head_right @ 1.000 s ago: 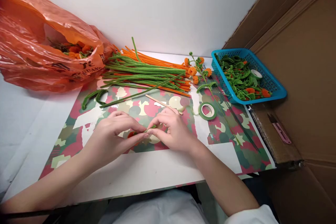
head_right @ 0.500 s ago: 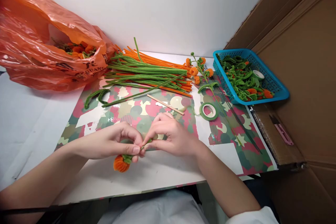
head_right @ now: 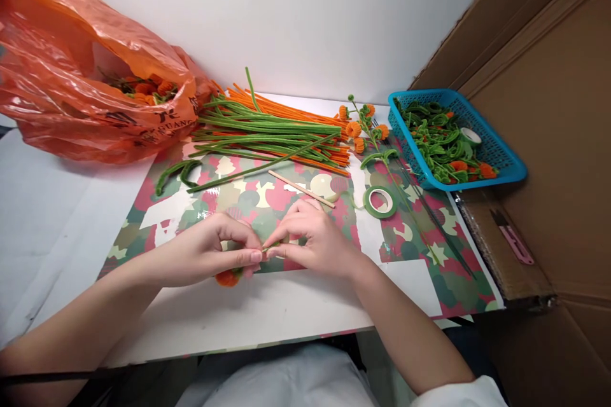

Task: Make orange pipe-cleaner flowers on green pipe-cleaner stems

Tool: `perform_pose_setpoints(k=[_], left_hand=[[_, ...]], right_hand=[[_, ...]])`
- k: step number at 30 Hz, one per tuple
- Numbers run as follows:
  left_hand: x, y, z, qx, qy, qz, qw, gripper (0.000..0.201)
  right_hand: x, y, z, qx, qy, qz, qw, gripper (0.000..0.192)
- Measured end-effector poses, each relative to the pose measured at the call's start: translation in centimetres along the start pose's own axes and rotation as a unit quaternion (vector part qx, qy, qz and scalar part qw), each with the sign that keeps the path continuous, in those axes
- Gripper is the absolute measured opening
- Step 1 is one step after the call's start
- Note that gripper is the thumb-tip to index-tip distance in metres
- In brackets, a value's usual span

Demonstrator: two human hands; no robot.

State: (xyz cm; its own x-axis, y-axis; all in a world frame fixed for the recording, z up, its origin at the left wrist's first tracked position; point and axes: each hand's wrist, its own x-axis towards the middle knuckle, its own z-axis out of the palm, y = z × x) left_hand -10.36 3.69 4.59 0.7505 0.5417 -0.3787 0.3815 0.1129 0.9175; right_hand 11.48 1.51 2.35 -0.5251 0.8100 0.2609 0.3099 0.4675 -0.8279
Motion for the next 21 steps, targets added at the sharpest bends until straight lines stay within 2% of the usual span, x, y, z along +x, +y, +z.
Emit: perform_pose_setpoints(k=[3, 5, 9, 13, 15, 17, 21], left_hand=[[-0.16, 0.2, -0.36, -0.007, -0.047, -0.014, 0.999, 0.035], [-0.18, 0.16, -0.4, -0.002, -0.059, -0.011, 0.998, 0.037], [0.02, -0.34, -0.01, 0.004, -0.008, 0.004, 1.0, 0.028], [0.32, -0.71, 0.37, 0.027, 0.059, 0.008, 0.998, 0.027], [0.34, -0.64, 0.34, 0.027, 0.069, 0.01, 0.997, 0.029], [0.25, -0.47, 0.13, 0.008, 0.035, 0.005, 0.999, 0.03], [0.01, -0.36, -0.59, -0.042, -0.073, -0.024, 0.996, 0.031]], right_hand=[[0.0, 0.06, 0.04, -0.002, -0.005, -0.009, 1.0, 0.004], [0.02, 0.05, 0.07, -0.003, -0.007, -0.009, 1.0, 0.005], [0.04, -0.03, 0.09, -0.004, 0.009, 0.01, 1.0, 0.007], [0.06, 0.04, 0.11, -0.024, 0.013, 0.009, 1.0, 0.008], [0.08, 0.12, 0.11, -0.034, 0.013, 0.004, 0.999, 0.01], [0.1, 0.15, 0.07, -0.038, 0.009, -0.001, 0.999, 0.012], [0.1, -0.01, 0.0, -0.037, -0.023, -0.03, 0.999, 0.013]])
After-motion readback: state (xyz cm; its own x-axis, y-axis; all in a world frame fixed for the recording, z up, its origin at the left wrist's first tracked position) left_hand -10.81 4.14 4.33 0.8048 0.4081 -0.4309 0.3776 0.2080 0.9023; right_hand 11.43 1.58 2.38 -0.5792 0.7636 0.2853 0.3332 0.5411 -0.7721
